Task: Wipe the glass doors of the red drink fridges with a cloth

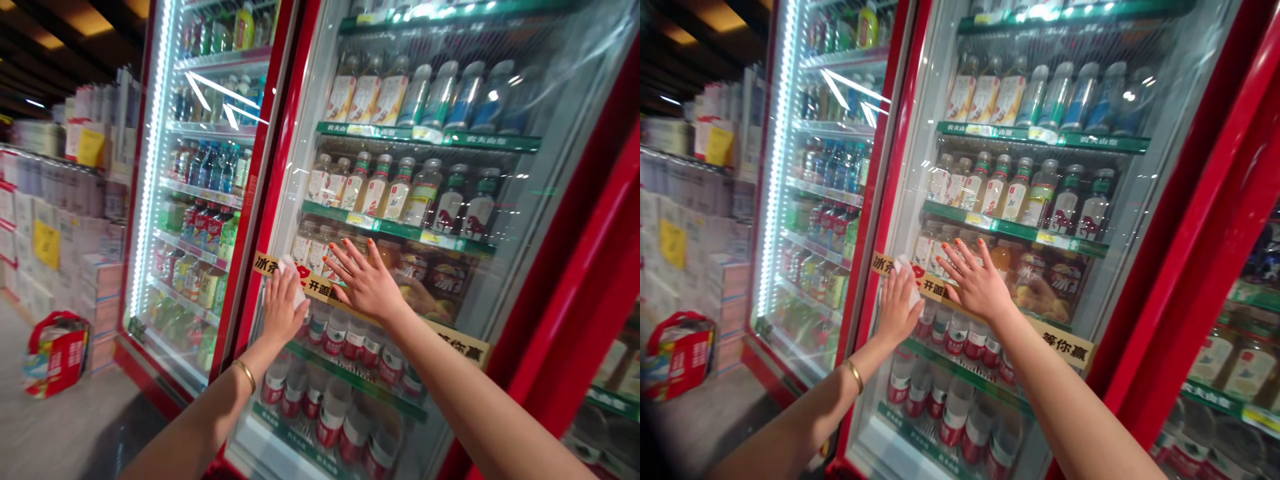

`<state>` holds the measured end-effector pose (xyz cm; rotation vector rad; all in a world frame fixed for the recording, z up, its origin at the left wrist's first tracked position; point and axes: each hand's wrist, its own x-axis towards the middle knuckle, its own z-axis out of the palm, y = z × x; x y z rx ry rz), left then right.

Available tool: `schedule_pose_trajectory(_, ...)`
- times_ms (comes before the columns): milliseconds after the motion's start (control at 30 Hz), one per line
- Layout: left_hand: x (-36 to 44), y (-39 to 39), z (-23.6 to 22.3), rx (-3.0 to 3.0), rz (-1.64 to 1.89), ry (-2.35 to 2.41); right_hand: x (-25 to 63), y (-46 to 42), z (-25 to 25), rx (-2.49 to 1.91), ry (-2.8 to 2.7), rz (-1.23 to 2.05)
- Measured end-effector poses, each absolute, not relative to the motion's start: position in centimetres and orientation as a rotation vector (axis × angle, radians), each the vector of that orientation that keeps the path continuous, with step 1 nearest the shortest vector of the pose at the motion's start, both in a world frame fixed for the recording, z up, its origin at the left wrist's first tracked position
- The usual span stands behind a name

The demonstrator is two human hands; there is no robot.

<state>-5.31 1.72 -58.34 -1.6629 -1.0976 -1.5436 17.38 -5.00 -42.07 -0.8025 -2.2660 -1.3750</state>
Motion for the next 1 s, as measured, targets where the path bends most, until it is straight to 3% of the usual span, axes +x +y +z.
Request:
schedule_pose_trajectory(100,-5.3,2.5,-53.8,-1.558,-1.678,-1.136,17.0,-5.0,-42.8,-0.855,-2.223,-1.361)
schedule_pose_trajectory(200,-3.4,1.8,-51.5,-1.672,-1.527,-1.047,17.0,-5.5,-45.0,-0.900,-2.129,-1.336)
schedule_pose_trajectory(333,-4.5,0.9,-55.3,-1.867,-1.272,-0.906,18.7,-7.1,-49.4,-0.938,-2.030,-1.302)
schedule_pose_trajectory(400,-7.0,1.6,-56.7,-1.842,-1.331,-0.941,20.0,-7.8,-51.2,-0.957,-1.997,-1.314)
schedule_pose_trajectory(500,-9.0,3.1,-54.9,-1.680,-1.565,-1.089,21.4,-8.0,-52.4,-0.947,-1.954,-1.381)
schedule_pose_trajectory(600,-6.5,2.9,-52.4,-1.714,-1.527,-1.029,21.7,-7.7,-52.4,-0.925,-1.941,-1.412)
schedule_pose_trajectory(733,-2.9,0.5,-55.2,-1.890,-1.240,-0.852,21.5,-7.6,-52.4,-0.910,-1.944,-1.385)
schedule_pose_trajectory(833,-5.0,0.2,-58.2,-1.918,-1.185,-0.815,21.5,-7.7,-52.6,-0.914,-1.941,-1.380)
schedule_pose_trajectory(1000,-7.0,2.3,-54.3,-1.765,-1.467,-1.030,21.8,-7.6,-52.7,-0.955,-1.979,-1.354)
